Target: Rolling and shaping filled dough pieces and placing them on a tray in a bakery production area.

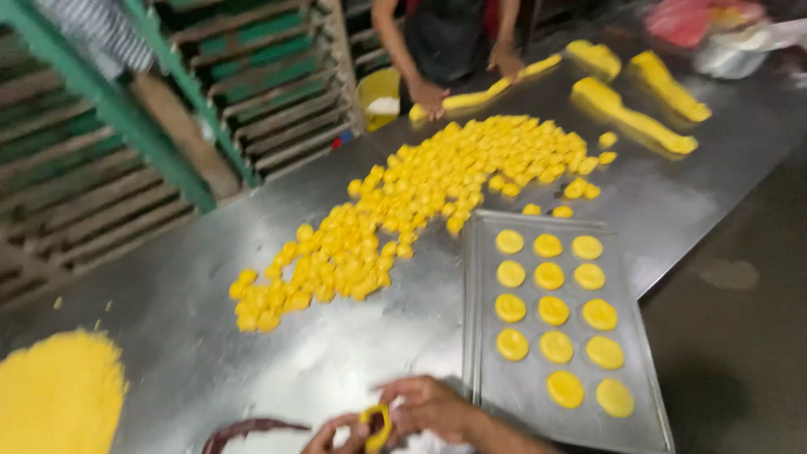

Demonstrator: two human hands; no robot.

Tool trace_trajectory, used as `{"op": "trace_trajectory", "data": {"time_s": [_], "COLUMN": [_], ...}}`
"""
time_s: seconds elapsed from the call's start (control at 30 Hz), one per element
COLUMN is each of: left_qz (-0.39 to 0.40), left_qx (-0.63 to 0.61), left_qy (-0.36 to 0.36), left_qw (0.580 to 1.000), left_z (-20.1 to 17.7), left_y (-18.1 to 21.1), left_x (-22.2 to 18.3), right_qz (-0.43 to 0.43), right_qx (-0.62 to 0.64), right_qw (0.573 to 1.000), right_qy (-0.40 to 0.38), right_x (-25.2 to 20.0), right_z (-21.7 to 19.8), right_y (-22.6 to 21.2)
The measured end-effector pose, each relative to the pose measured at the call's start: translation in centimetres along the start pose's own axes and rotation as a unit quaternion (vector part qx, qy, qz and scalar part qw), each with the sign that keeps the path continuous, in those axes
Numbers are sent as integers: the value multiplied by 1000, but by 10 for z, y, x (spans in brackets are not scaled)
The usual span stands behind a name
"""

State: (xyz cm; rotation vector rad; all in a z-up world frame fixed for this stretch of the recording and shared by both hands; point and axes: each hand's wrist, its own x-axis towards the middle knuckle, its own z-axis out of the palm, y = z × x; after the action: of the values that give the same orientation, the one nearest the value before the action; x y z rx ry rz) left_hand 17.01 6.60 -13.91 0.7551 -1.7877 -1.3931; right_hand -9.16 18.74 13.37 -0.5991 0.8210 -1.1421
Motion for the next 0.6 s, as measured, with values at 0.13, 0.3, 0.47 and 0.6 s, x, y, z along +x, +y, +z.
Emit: {"op": "trace_trajectory", "data": {"time_s": [0.13,0.3,0.47,0.6], "left_qz": [-282,-170,-238,-237], "left_qx": [-301,-425,-371,-348], "left_qy": [190,266,360,424], "left_qw": [891,848,822,802], "left_z": [-7,-52,-76,-85], "left_y": [229,254,275,244], "left_x": [-2,-31,-69,-99], "right_qz": [9,-24,-151,-225], "right_qx": [-72,-457,-564,-648], "right_qw": [997,872,801,717], "right_qy": [22,173,133,127], "right_x": [27,69,105,130], "right_z": [-27,-36,3,60], "right_y": [23,69,109,116]}}
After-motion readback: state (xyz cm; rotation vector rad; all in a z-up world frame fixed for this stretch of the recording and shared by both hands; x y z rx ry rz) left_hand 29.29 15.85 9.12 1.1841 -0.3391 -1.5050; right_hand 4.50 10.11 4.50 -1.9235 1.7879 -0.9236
